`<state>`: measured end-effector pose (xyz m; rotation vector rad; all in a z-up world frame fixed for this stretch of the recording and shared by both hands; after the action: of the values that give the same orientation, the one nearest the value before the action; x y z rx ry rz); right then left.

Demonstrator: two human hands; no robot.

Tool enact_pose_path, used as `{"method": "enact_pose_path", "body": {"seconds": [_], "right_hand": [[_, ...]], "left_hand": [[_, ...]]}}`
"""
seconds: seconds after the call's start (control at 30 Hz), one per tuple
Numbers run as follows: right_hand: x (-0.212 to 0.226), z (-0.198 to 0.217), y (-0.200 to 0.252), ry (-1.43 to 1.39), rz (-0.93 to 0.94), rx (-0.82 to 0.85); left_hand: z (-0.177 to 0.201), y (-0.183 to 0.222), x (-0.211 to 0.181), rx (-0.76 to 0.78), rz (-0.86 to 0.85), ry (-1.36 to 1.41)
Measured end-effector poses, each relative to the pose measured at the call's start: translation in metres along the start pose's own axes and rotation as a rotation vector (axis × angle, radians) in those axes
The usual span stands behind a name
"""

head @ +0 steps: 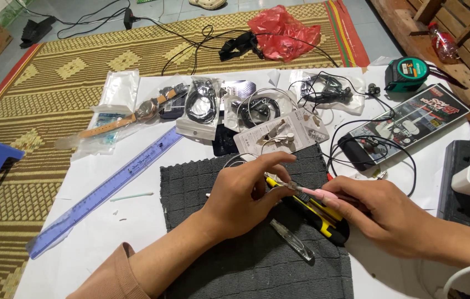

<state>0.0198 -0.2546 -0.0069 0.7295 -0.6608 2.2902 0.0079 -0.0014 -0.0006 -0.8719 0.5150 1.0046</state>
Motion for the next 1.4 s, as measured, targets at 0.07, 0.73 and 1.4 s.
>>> {"method": "enact_pose_path", "body": {"seconds": [0.07,0.73,1.4], "right_hand": [[0.0,0.0,0.0,0.006,0.012,0.0],[0.031,0.011,0.008,0.252,-0.22,0.273],[0.031,0.006,0.01,0.291,-0.254,0.289]], "left_hand": [[0.0,0.0,0.0,-0.002,0.011,0.019],[-0.01,0.004,0.006,-0.151,-0.166,-0.132],[-0.016,0.005,0.013,-0.14,-0.319,-0.135]]}}
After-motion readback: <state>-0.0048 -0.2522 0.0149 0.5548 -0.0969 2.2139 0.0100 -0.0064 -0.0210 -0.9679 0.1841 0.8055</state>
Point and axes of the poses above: each hand's wrist, its own y-axis away from the middle knuckle, its own z-axis out of the back of the hand, x = y × z, the point moved 1 cm from there along -y, towards the middle knuckle, and after that the axes turned 14 degrees about z, right-handed, at the moved point
